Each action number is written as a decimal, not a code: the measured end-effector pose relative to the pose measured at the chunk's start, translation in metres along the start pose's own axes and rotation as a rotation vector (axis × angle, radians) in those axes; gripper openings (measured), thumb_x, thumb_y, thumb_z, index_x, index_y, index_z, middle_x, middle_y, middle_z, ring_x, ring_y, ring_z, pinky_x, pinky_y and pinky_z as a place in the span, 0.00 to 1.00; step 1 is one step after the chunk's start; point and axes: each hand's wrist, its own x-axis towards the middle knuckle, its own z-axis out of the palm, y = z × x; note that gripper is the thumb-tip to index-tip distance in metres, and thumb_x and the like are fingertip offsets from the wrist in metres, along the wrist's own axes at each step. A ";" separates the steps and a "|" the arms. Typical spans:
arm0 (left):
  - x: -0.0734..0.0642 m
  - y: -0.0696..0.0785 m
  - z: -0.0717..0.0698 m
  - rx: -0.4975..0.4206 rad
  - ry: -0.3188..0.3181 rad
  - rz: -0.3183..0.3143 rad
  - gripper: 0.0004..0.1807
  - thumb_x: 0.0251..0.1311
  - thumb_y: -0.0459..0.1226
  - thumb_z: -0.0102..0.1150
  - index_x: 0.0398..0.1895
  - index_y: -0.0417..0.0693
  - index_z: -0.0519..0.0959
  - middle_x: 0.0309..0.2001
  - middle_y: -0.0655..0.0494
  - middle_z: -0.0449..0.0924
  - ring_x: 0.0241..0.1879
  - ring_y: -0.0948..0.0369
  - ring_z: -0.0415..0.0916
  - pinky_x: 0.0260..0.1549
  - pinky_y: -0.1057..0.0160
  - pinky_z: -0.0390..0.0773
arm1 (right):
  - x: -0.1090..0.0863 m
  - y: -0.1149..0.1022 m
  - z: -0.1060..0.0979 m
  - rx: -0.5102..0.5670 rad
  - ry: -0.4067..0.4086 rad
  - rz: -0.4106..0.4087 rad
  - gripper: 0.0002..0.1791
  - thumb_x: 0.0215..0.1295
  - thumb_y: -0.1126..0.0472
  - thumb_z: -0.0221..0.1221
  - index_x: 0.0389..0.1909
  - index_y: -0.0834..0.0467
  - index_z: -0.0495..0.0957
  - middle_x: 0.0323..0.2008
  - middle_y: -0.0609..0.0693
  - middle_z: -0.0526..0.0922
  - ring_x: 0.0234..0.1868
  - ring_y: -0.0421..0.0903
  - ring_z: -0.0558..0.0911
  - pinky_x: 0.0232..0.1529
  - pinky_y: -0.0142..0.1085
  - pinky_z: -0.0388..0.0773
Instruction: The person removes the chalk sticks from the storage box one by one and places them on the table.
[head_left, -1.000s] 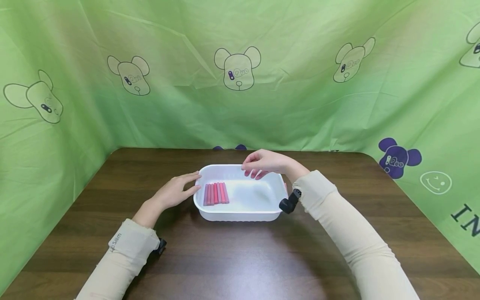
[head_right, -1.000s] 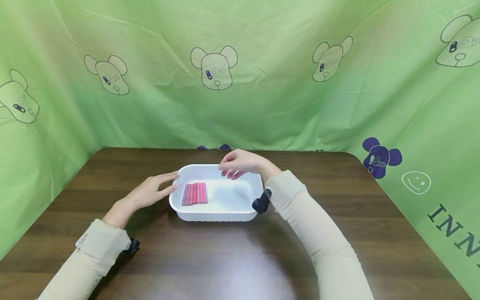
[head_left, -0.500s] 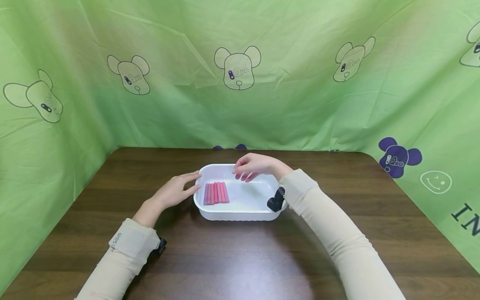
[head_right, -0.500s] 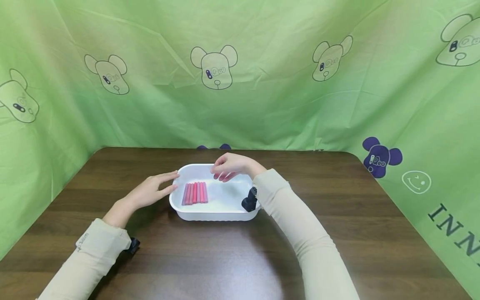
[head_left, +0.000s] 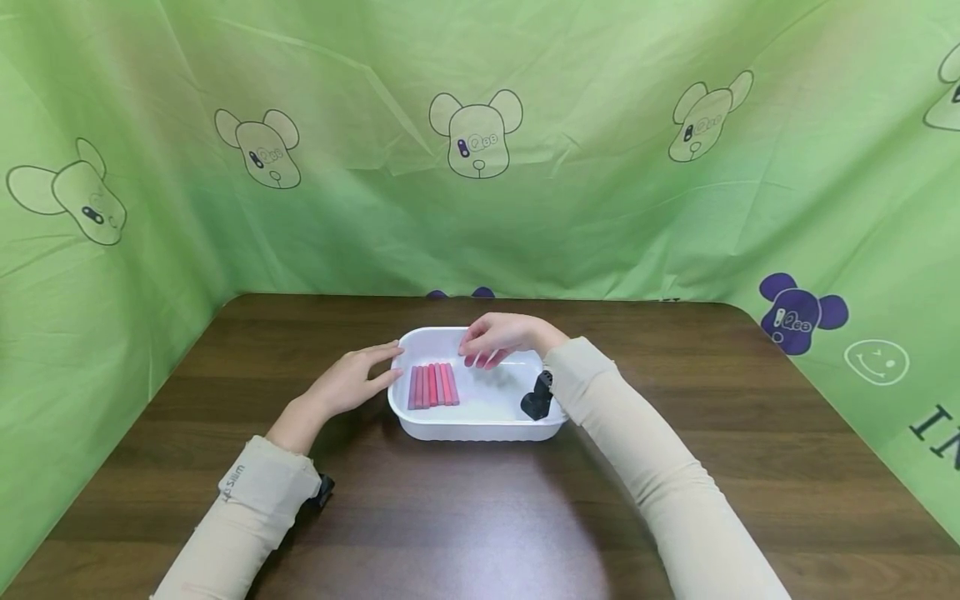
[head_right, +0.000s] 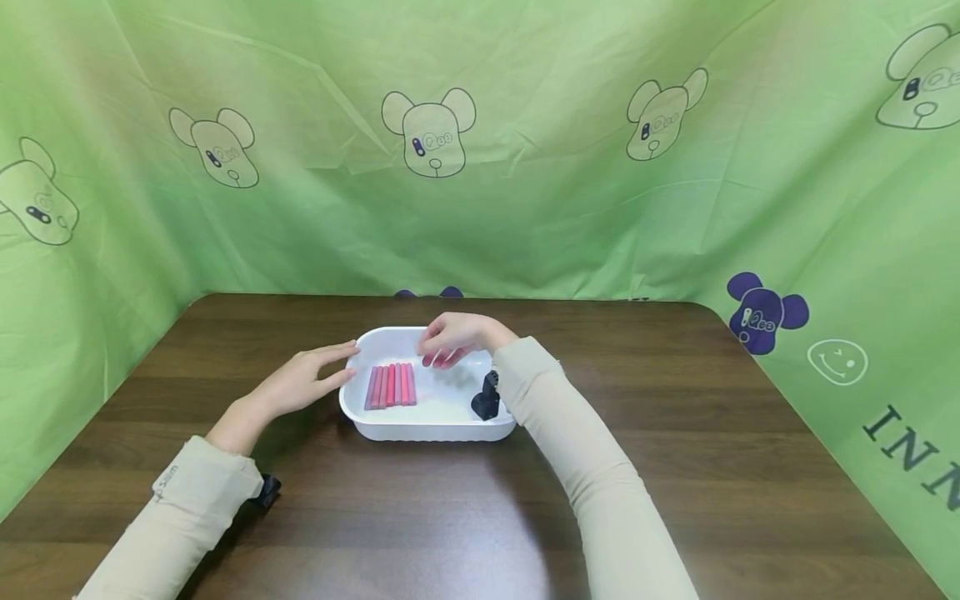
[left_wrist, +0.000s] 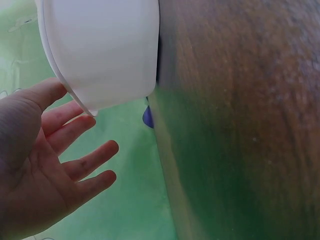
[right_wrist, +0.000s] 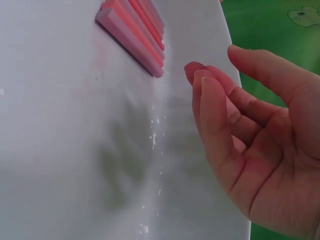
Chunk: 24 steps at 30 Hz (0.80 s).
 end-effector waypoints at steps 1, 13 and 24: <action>0.000 0.000 0.000 0.000 0.000 -0.001 0.27 0.65 0.44 0.51 0.65 0.42 0.67 0.67 0.43 0.64 0.68 0.46 0.61 0.65 0.45 0.63 | 0.001 0.001 0.000 -0.001 -0.004 0.006 0.17 0.65 0.59 0.55 0.49 0.67 0.74 0.33 0.48 0.83 0.28 0.38 0.79 0.34 0.29 0.80; 0.000 -0.001 0.001 0.001 0.010 0.018 0.27 0.65 0.44 0.51 0.65 0.42 0.67 0.67 0.42 0.65 0.67 0.46 0.61 0.65 0.45 0.63 | 0.017 0.004 0.014 -0.062 -0.069 0.076 0.08 0.64 0.60 0.56 0.38 0.60 0.77 0.26 0.45 0.81 0.26 0.37 0.78 0.29 0.27 0.78; -0.001 -0.002 0.001 0.027 0.027 0.044 0.26 0.65 0.42 0.51 0.64 0.40 0.68 0.66 0.42 0.66 0.66 0.46 0.63 0.64 0.46 0.64 | 0.024 0.006 0.024 -0.084 -0.094 0.091 0.09 0.64 0.59 0.57 0.26 0.57 0.77 0.20 0.45 0.80 0.18 0.35 0.75 0.22 0.23 0.73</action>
